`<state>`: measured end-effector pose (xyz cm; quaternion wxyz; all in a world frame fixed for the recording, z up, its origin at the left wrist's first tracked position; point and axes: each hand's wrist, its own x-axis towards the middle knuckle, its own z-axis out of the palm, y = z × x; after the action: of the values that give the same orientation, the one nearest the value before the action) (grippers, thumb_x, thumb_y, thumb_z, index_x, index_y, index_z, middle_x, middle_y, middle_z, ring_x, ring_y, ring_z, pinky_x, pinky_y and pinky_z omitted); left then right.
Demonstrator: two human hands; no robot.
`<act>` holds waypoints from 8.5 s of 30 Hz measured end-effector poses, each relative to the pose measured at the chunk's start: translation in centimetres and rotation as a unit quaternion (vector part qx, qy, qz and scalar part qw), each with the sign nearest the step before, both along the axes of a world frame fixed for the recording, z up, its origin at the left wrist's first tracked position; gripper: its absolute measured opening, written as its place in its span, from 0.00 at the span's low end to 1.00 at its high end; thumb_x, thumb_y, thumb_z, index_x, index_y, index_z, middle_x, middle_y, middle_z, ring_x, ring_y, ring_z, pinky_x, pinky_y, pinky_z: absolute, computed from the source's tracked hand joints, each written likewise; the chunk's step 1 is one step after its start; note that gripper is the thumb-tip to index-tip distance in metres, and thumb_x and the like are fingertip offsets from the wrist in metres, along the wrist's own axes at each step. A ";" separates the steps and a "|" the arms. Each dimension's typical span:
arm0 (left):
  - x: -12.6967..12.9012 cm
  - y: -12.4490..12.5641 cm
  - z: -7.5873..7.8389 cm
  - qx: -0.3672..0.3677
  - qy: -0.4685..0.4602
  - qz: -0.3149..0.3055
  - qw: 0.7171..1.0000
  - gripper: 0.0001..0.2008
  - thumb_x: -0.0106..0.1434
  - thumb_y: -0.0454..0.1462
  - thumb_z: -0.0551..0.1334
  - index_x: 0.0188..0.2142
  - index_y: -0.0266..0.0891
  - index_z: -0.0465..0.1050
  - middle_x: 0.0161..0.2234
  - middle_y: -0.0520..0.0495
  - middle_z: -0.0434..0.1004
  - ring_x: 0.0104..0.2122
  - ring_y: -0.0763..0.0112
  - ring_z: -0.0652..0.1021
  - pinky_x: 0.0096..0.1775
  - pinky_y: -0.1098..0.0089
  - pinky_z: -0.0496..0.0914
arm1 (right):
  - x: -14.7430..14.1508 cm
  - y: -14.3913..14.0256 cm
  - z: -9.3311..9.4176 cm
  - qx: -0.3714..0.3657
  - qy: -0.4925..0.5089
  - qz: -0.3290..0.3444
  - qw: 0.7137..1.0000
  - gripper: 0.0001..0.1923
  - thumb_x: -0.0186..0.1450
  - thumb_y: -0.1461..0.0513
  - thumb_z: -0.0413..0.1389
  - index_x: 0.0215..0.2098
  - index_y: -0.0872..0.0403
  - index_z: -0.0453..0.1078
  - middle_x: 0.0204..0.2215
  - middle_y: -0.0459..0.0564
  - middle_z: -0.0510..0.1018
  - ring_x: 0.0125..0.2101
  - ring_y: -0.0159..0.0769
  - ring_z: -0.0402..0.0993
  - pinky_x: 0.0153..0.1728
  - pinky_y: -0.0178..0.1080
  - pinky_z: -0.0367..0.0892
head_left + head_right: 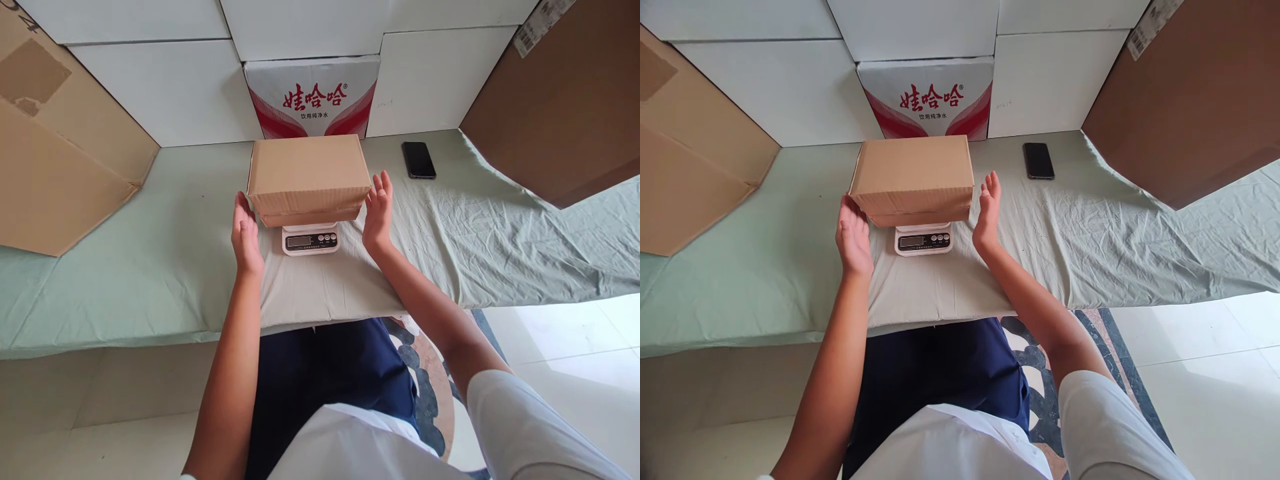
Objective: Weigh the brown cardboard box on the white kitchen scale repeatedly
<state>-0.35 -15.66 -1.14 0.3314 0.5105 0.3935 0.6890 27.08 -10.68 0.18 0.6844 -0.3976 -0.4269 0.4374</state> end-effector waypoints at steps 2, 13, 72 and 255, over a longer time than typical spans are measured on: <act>0.0 0.0 0.0 -0.004 -0.003 0.003 1.000 0.40 0.69 0.64 0.54 0.73 0.49 0.61 0.78 0.47 0.52 0.78 0.57 0.50 0.77 0.56 0.50 | 0.2 0.2 -0.1 -0.007 0.007 -0.012 1.000 0.36 0.65 0.38 0.49 0.68 0.35 0.55 0.76 0.44 0.57 0.77 0.48 0.53 0.77 0.64 0.47; 0.2 0.7 -0.3 -0.057 -0.026 0.013 0.998 0.43 0.66 0.68 0.52 0.72 0.51 0.62 0.78 0.47 0.52 0.78 0.59 0.54 0.75 0.59 0.54 | 0.3 2.6 -1.6 -0.024 0.038 -0.031 0.999 0.40 0.59 0.37 0.53 0.64 0.43 0.60 0.72 0.49 0.64 0.76 0.45 0.56 0.78 0.57 0.47; 1.3 1.0 0.7 -0.057 -0.014 -0.002 0.998 0.45 0.63 0.71 0.51 0.70 0.51 0.66 0.76 0.43 0.60 0.75 0.54 0.61 0.72 0.55 0.61 | -0.5 0.1 0.1 0.047 -0.019 0.045 0.998 0.35 0.64 0.35 0.52 0.64 0.38 0.64 0.71 0.43 0.68 0.75 0.48 0.58 0.77 0.62 0.51; -0.8 15.8 -1.0 -0.117 0.000 -0.102 0.988 0.48 0.62 0.72 0.49 0.68 0.47 0.68 0.74 0.44 0.64 0.75 0.55 0.61 0.74 0.57 0.57 | -2.5 13.2 -0.6 0.037 -0.110 0.037 0.993 0.28 0.65 0.41 0.51 0.54 0.46 0.73 0.61 0.48 0.79 0.66 0.47 0.68 0.74 0.54 0.60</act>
<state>-1.11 0.16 -2.16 0.4571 0.5054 0.4171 0.6014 24.59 2.51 -0.42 0.6306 -0.4022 -0.5299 0.3997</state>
